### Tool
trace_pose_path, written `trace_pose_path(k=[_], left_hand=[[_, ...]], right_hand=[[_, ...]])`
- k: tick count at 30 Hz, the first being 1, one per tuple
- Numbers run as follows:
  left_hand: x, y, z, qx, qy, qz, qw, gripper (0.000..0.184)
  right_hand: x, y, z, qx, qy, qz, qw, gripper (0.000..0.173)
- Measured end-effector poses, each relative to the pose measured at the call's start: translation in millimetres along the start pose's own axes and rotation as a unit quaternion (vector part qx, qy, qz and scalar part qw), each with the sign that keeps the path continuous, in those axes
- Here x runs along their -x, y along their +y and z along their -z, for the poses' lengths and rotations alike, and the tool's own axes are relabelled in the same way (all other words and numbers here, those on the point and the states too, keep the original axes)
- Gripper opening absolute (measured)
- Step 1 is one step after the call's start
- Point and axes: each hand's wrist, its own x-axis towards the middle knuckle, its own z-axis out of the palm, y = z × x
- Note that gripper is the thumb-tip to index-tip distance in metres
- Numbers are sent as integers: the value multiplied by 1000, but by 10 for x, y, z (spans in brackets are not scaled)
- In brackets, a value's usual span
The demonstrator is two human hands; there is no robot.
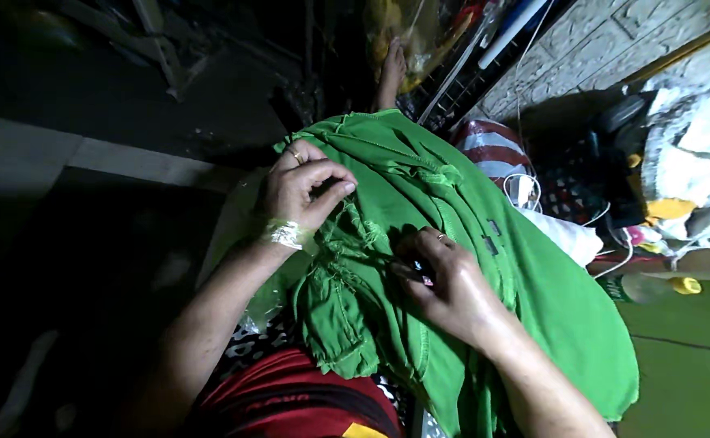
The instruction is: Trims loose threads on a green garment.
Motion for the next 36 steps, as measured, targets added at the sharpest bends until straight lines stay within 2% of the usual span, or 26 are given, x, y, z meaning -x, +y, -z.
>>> trace_pose_path(k=[6,9,10,12,13,16,18,22,26,28,31,34,36], left_hand=[[-135,92,-166,-7,6,-21,1000,19],[-199,130,-188,-16,6,-16,1000,20],[-238,158,-180,-23,4,-15,1000,21],[-318,205,-166,-36,5,-28,999,20],[-346,210,-169,-39,7,-43,998,20],[-334,168,-187,-23,-9,-63,998,20],[-254,138,-174,0,-45,-45,998,20],[8,177,-102,18,-123,32,992,29],[84,366,-218,-40,-119,57,990,58],[-7,554,-303,-77,-137,106,982,62],[-124,645,-363,-80,-142,143,976,45],[-41,459,-301,-35,-77,59,995,32],[100,270,-257,-22,-88,13,996,29]], right_hand=[[-8,79,150,-144,-4,-95,985,8],[16,45,48,-120,1,-66,991,35],[25,33,12,-97,9,-49,994,32],[27,39,-9,-82,31,-31,996,11],[22,45,22,-94,35,-44,994,6],[-9,65,192,-167,7,-160,973,8],[-29,66,259,-218,-5,-229,949,7],[-33,126,281,-297,37,-263,917,10],[-42,130,232,-265,40,-224,937,4],[-27,91,221,-222,39,-186,956,16],[13,89,276,-119,62,-135,982,22],[65,296,396,35,71,-43,996,14],[64,477,410,75,28,10,997,16]])
